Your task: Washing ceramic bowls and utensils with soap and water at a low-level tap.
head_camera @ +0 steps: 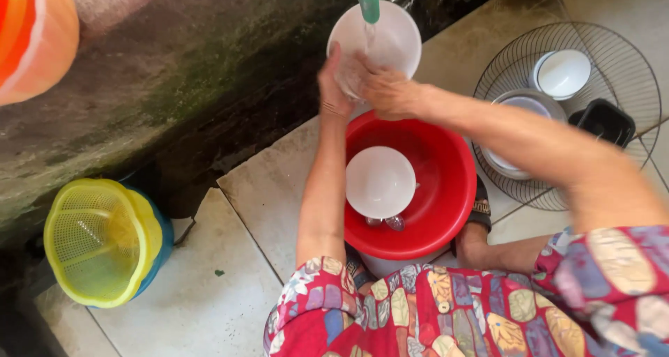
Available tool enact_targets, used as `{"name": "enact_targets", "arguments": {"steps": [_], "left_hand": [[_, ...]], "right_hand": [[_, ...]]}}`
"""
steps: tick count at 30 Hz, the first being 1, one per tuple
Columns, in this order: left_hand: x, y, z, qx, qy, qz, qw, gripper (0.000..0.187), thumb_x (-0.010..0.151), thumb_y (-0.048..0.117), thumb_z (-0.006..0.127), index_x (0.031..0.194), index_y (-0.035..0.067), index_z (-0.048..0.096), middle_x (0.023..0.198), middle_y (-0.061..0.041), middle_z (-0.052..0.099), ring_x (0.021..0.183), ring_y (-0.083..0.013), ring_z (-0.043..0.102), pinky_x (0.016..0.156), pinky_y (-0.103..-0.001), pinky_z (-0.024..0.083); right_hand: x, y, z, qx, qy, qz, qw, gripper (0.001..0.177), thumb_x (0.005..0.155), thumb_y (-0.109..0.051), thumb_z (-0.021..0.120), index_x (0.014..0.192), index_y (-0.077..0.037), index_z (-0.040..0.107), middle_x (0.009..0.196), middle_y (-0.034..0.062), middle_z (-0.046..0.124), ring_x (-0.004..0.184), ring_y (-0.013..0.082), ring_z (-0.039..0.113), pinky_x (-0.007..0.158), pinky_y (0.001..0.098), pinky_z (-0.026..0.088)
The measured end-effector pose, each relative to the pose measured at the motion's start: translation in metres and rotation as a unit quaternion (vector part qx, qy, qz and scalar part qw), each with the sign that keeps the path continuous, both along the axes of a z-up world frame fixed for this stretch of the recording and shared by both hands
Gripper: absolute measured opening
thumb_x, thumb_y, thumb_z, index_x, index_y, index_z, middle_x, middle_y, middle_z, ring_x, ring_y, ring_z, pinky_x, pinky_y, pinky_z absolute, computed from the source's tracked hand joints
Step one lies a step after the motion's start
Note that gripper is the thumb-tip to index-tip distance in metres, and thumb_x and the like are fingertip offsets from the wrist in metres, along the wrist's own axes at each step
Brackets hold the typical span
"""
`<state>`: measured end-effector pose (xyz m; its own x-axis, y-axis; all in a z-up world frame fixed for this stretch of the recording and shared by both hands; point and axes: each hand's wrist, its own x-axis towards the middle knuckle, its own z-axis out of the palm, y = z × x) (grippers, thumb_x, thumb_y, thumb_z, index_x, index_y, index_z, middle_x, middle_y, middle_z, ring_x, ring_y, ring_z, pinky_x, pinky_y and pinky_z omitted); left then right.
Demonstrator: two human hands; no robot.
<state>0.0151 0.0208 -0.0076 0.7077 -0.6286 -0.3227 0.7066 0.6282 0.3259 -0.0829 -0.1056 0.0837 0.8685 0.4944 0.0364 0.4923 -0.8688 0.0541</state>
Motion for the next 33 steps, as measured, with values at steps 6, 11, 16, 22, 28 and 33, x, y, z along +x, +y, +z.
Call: {"name": "enact_targets", "arguments": {"steps": [6,11,16,22,28,33], "left_hand": [[0.013,0.016,0.013,0.011,-0.002,-0.099,0.995,0.039,0.094,0.023,0.069,0.123,-0.003,0.065,0.110,-0.015,0.072,0.094,-0.0233,0.067,0.084,-0.036,0.054],[-0.018,-0.003,0.012,-0.010,0.033,0.046,0.998,0.043,0.096,0.031,0.070,0.125,-0.001,0.066,0.113,-0.009,0.072,0.094,-0.0182,0.067,0.082,-0.031,0.055],[-0.004,0.013,-0.025,-0.009,0.022,-0.056,0.998,0.042,0.096,0.023,0.069,0.131,0.002,0.063,0.126,-0.013,0.069,0.110,-0.0240,0.065,0.097,-0.035,0.050],[-0.008,-0.010,-0.013,0.010,-0.055,0.018,0.998,0.038,0.098,0.023,0.067,0.129,0.001,0.066,0.119,-0.008,0.071,0.102,-0.0181,0.066,0.089,-0.030,0.051],[0.022,0.014,-0.010,0.003,0.003,-0.063,0.998,0.034,0.092,0.021,0.072,0.117,-0.002,0.069,0.105,-0.013,0.072,0.088,-0.0208,0.067,0.076,-0.031,0.053],[-0.011,-0.012,-0.011,0.019,-0.011,0.034,0.999,0.037,0.102,0.031,0.065,0.121,-0.001,0.071,0.116,-0.006,0.072,0.102,-0.0152,0.066,0.090,-0.027,0.052]], "right_hand": [[-0.008,-0.015,0.020,-0.082,0.001,0.060,0.995,0.069,0.087,-0.015,0.058,0.150,0.004,0.036,0.147,0.0242,0.051,0.132,0.0321,0.058,0.097,0.0337,0.058],[0.001,0.023,0.035,0.107,0.157,-0.131,0.973,0.052,0.085,0.002,0.051,0.137,-0.004,0.053,0.130,0.0299,0.062,0.144,0.0498,0.040,0.099,0.0611,0.051],[-0.015,0.006,0.007,0.034,0.028,-0.042,0.998,0.050,0.085,-0.013,0.060,0.132,0.002,0.057,0.146,0.0263,0.041,0.133,0.0440,0.045,0.097,0.0459,0.049],[0.015,0.020,0.007,-0.034,-0.033,-0.053,0.997,0.040,0.079,-0.010,0.060,0.116,0.006,0.065,0.125,0.0267,0.058,0.114,0.0426,0.054,0.093,0.0471,0.054],[-0.006,-0.008,0.021,-0.065,-0.031,0.040,0.997,0.049,0.090,-0.019,0.058,0.137,-0.007,0.053,0.138,0.0130,0.058,0.112,0.0238,0.062,0.083,0.0319,0.054],[0.014,0.015,0.009,0.076,-0.090,-0.069,0.991,0.059,0.080,-0.004,0.059,0.134,0.019,0.047,0.132,0.0403,0.050,0.111,0.0496,0.062,0.086,0.0429,0.058]]}}
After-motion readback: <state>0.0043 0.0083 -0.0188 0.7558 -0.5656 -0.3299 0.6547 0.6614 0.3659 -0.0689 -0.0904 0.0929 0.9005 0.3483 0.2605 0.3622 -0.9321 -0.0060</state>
